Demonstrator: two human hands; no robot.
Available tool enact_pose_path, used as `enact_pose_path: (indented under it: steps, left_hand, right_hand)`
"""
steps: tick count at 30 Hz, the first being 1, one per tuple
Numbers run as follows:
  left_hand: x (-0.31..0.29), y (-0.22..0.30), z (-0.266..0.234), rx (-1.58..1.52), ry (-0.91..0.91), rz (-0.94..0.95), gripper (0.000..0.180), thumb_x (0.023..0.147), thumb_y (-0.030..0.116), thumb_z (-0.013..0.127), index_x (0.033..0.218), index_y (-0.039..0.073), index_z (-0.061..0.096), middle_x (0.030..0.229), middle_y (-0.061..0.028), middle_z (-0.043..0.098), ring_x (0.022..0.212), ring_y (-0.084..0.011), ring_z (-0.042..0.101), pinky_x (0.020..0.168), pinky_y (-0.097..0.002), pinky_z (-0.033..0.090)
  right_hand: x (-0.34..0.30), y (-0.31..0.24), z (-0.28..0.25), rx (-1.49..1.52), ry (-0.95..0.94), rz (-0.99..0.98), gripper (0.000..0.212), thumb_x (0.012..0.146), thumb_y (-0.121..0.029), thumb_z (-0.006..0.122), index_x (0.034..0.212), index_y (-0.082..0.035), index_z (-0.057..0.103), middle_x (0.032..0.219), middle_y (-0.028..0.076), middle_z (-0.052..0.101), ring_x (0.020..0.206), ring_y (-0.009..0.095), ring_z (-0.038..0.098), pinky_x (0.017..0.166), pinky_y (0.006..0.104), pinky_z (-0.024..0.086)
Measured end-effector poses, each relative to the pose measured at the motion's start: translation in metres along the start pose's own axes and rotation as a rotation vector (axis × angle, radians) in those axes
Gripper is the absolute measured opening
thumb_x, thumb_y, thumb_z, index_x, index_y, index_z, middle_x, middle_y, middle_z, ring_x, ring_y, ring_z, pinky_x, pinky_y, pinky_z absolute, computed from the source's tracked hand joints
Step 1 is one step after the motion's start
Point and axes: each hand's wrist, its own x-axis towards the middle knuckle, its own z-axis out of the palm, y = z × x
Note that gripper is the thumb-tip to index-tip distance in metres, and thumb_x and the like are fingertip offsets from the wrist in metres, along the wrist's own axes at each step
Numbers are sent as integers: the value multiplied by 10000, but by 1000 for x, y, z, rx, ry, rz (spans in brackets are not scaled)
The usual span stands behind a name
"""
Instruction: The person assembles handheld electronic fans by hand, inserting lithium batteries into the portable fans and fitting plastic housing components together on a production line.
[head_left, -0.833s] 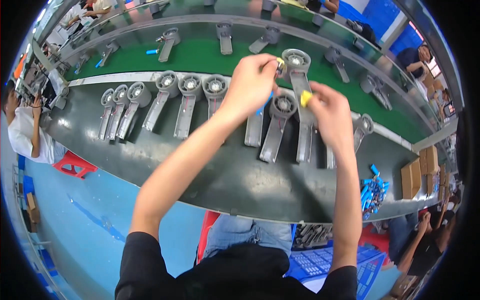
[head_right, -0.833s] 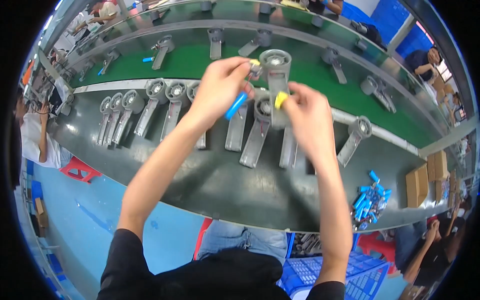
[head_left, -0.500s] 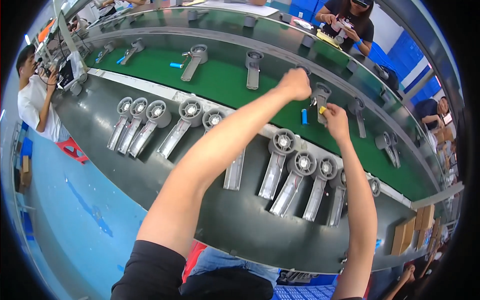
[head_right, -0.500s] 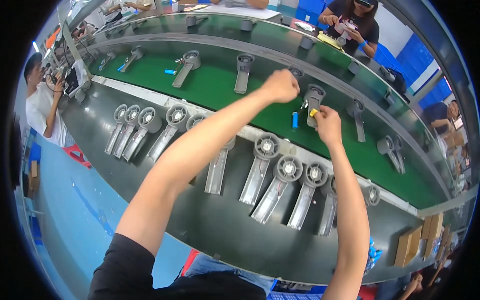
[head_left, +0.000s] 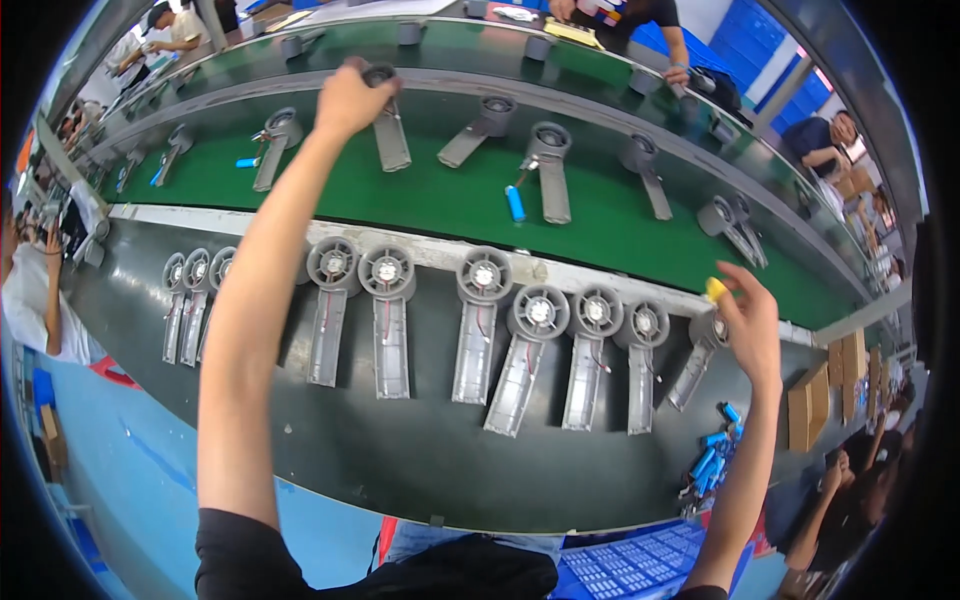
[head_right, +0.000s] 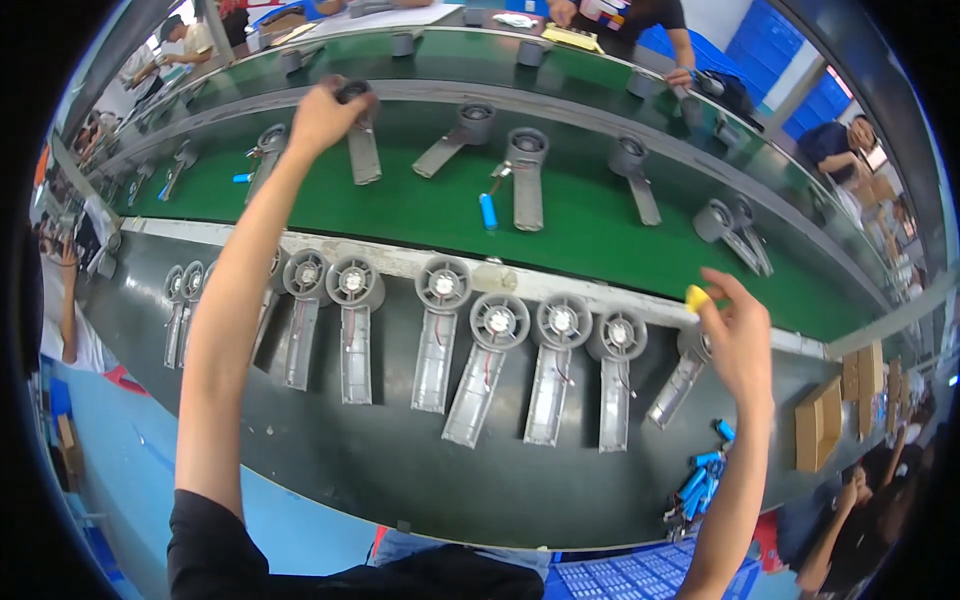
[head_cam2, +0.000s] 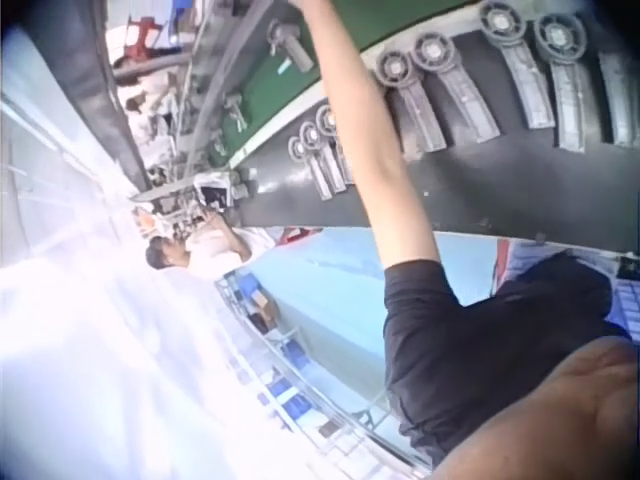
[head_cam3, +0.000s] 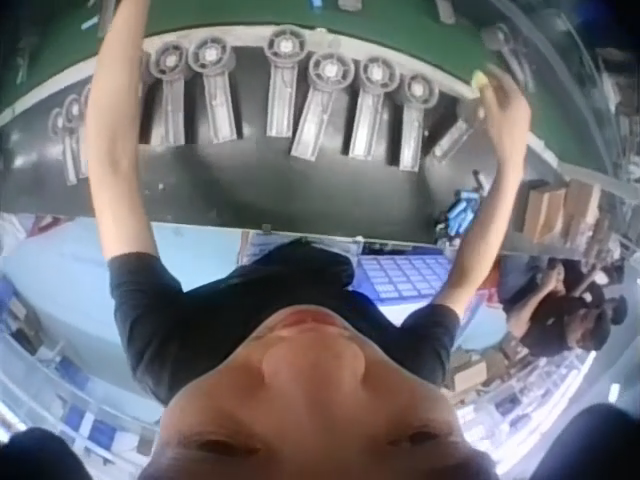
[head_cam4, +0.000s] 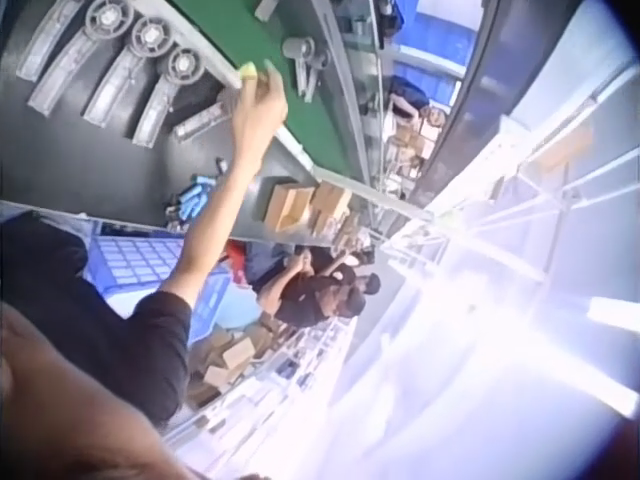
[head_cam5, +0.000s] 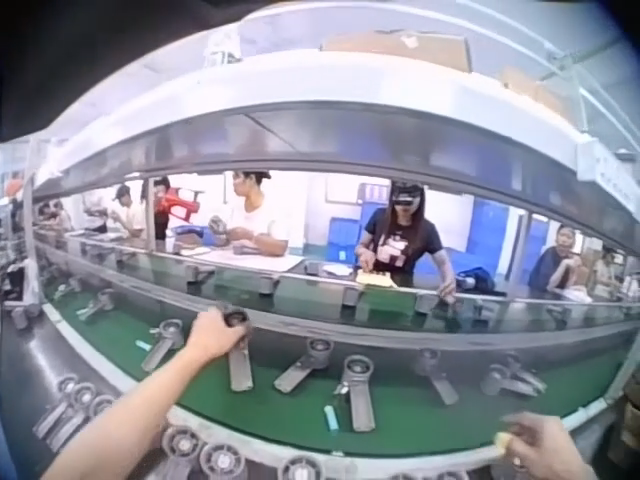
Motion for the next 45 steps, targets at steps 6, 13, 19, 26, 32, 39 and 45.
enact_pose_path:
  steps: [6, 13, 19, 26, 32, 39, 45]
  left_hand:
    - [-148, 111, -91, -464, -92, 205, 601, 764, 293, 798, 1211, -51, 592, 1035, -179, 678, 911, -291, 663, 842, -345, 503]
    - [-355, 181, -125, -473, -365, 479, 523, 686, 159, 844, 1100, -72, 623, 1039, -166, 615, 898, -304, 633, 801, -370, 508]
    - [-413, 196, -64, -431, -400, 413, 551, 749, 220, 806, 1183, -44, 593, 1084, -163, 579, 906, -345, 594, 778, -416, 481]
    - [-418, 194, -59, -364, -348, 448, 588, 794, 246, 776, 1256, -35, 547, 1124, -173, 568, 929, -343, 583, 787, -413, 470]
    - [-413, 196, -67, -379, -349, 450, 558, 820, 232, 755, 1263, -34, 545, 1149, -182, 566, 978, -346, 571, 825, -417, 454]
    - [-403, 204, -80, -446, -208, 458, 380, 853, 120, 711, 1166, -68, 607, 1137, -195, 603, 1018, -346, 600, 888, -385, 473]
    - [-404, 212, -84, -526, -143, 521, 281, 808, 80, 723, 1061, -21, 655, 1087, -157, 615, 964, -320, 590, 840, -404, 455]
  right_hand:
    - [-130, 64, -80, -245, 85, 266, 309, 883, -97, 558, 1143, 44, 645, 858, 90, 666, 772, 136, 628, 721, 277, 502]
    - [-176, 113, -79, -278, 144, 137, 267, 868, -85, 546, 1066, 43, 671, 943, 163, 676, 859, 253, 663, 782, 339, 517]
    - [-182, 133, -83, -357, 169, 84, 264, 837, -159, 598, 1006, 12, 705, 923, 169, 658, 820, 271, 642, 768, 361, 503]
    - [-210, 112, -67, -401, 112, 238, 165, 797, -129, 653, 896, -5, 698, 852, 154, 652, 802, 291, 637, 743, 382, 502]
    - [-213, 115, -88, -38, 324, 236, 154, 878, -118, 603, 974, -4, 646, 817, 44, 616, 784, 139, 590, 696, 280, 450]
    - [-202, 111, -94, 267, 223, 123, 152, 932, -158, 580, 1018, -42, 629, 868, -46, 596, 806, 43, 532, 698, 202, 395]
    - [-196, 101, -69, 710, 194, 200, 124, 922, -154, 593, 992, -60, 635, 805, -59, 564, 728, 27, 486, 670, 197, 379]
